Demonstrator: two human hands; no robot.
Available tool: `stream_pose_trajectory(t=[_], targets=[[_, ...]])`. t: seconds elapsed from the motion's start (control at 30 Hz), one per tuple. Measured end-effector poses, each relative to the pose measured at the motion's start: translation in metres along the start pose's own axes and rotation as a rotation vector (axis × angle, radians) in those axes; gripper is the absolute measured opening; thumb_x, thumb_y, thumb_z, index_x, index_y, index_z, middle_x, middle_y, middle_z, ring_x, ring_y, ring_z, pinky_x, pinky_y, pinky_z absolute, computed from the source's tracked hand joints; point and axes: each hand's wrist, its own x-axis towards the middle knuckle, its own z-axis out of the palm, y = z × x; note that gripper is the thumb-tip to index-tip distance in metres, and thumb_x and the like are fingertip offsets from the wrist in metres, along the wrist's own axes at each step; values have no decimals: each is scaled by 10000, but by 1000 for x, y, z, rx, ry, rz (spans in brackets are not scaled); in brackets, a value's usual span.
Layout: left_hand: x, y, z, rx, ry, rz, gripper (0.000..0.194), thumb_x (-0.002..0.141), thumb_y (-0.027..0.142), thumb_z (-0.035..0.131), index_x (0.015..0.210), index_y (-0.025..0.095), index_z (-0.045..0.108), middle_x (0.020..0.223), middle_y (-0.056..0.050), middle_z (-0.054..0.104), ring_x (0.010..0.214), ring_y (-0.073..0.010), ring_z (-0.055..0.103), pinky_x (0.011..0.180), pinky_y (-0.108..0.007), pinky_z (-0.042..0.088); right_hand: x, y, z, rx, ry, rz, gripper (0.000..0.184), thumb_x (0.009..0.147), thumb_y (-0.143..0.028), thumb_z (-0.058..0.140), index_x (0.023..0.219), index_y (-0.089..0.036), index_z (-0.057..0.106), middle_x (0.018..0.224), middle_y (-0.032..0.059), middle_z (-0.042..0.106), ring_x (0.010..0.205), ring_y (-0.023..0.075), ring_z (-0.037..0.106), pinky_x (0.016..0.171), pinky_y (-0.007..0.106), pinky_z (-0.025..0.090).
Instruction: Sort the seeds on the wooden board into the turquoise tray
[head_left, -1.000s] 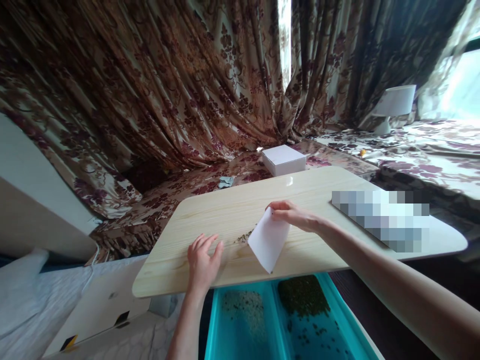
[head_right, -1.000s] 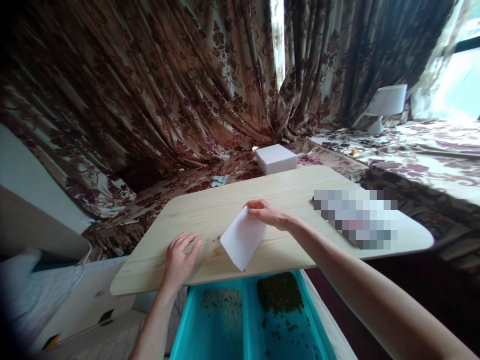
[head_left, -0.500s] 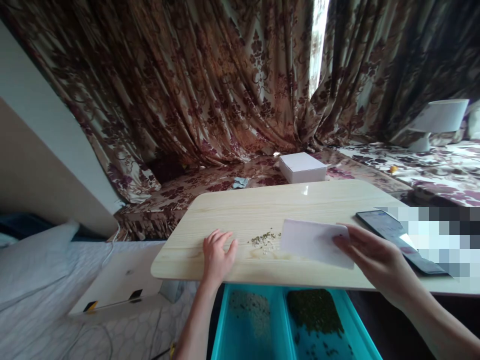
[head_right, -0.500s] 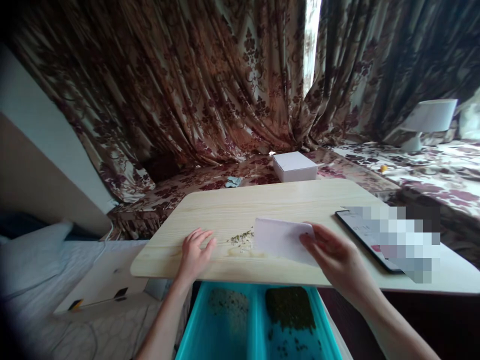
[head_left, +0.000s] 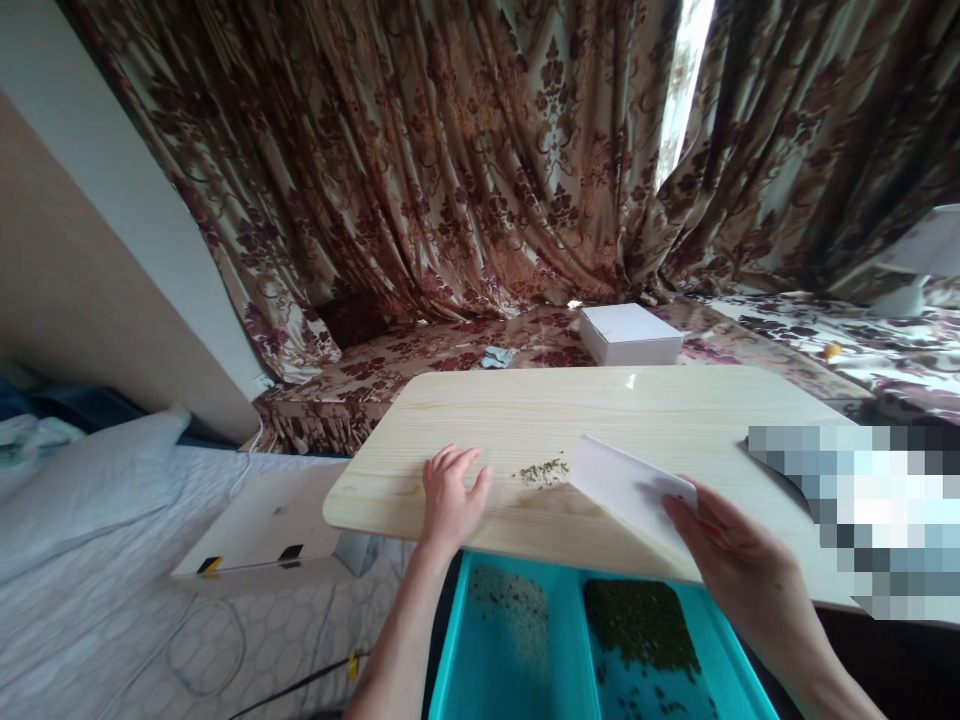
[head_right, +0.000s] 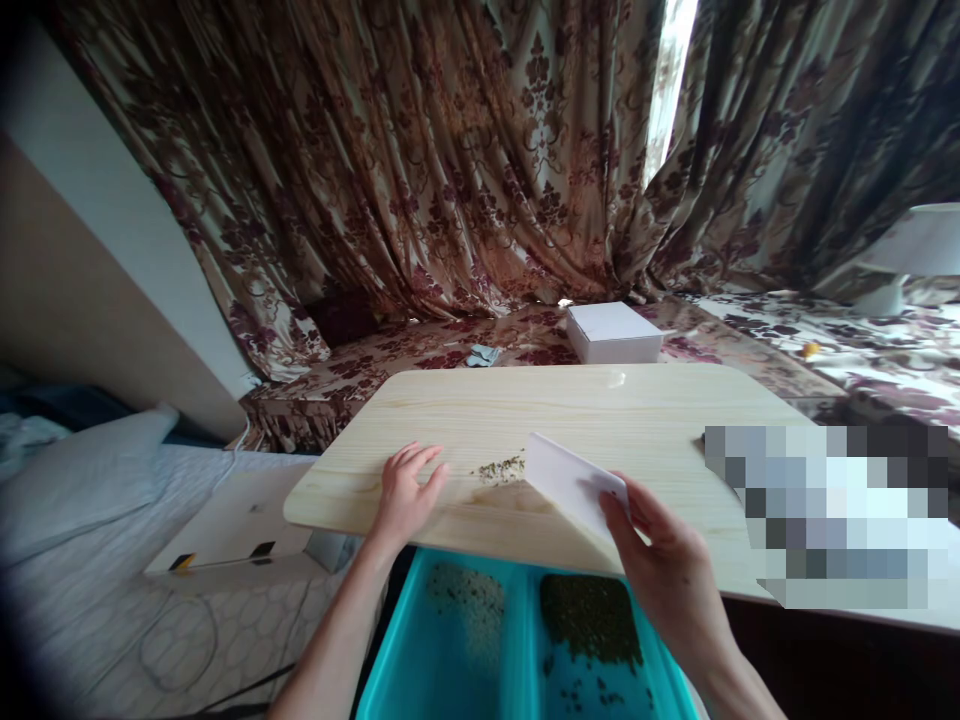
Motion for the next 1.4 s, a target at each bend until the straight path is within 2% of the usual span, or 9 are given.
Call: stream_pose_trajectory(t=[0.13, 0.37, 0.6, 0.77, 0.93, 1.13, 1.23, 1.4], targets=[[0, 1, -1, -2, -6, -2, 237, 897, 277, 618, 1078, 246, 769, 1119, -78, 781, 1245, -312, 607, 1143, -544, 397, -6, 0, 5, 27, -10, 16, 316, 739, -535, 768, 921, -280, 805, 880, 52, 833, 767, 275, 786, 653, 327, 657], [1, 2, -2, 0, -14, -5, 221, 885, 254, 635, 1055, 242, 776, 1133, -84, 774, 1251, -309, 605, 1137, -532, 406, -19, -5, 8, 48, -48, 36, 345, 719, -537, 783, 940, -273, 811, 912, 49, 837, 810, 281, 800, 726, 326, 670], [1, 2, -3, 1, -15, -17, 216, 874, 244, 653, 1047, 241, 782, 1121, -84, 774, 1246, -309, 605, 1135, -525, 406, -35, -14, 11, 0, -60, 5, 330, 710, -573, 781, 871, -287, 815, 826, 34, 831, 716, 271, 793, 635, 281, 661], [1, 4, -4, 2, -11, -21, 211, 873, 246, 661, 1044, 234, 785, 1120, -89, 773, 1252, -310, 602, 1137, -523, 403, -49, -23, 17, 17, -77, -61, 253, 727, -515, 793, 858, -301, 826, 834, 13, 833, 706, 256, 796, 652, 255, 654], [1, 3, -4, 1, -11, -22, 207, 872, 250, 667, 1042, 230, 785, 1120, -91, 772, 1257, -312, 598, 1134, -522, 403, -62, -25, 20, 29, -172, -176, 158, 779, -418, 778, 901, -333, 830, 842, -23, 832, 671, 219, 789, 664, 233, 653], [1, 2, -3, -5, -16, -20, 212, 875, 243, 668, 1052, 232, 784, 1122, -93, 772, 1262, -314, 593, 1133, -520, 403, -48, -8, 10, -88, 24, -127, 235, 824, -522, 723, 940, -338, 811, 963, 9, 835, 821, 261, 798, 822, 318, 653], [1, 2, -4, -5, -18, -22, 215, 877, 236, 662, 1054, 229, 783, 1132, -90, 773, 1263, -312, 594, 1140, -524, 396, -33, -3, 13, -143, 27, -120, 284, 853, -540, 678, 959, -313, 812, 968, 23, 835, 853, 257, 796, 770, 299, 657], [1, 2, -4, -1, -24, -25, 217, 874, 230, 665, 1058, 231, 780, 1137, -80, 775, 1265, -298, 597, 1144, -511, 395, -23, -6, 22, -136, 30, -209, 260, 835, -502, 690, 917, -288, 812, 907, 2, 837, 744, 219, 792, 614, 244, 649]])
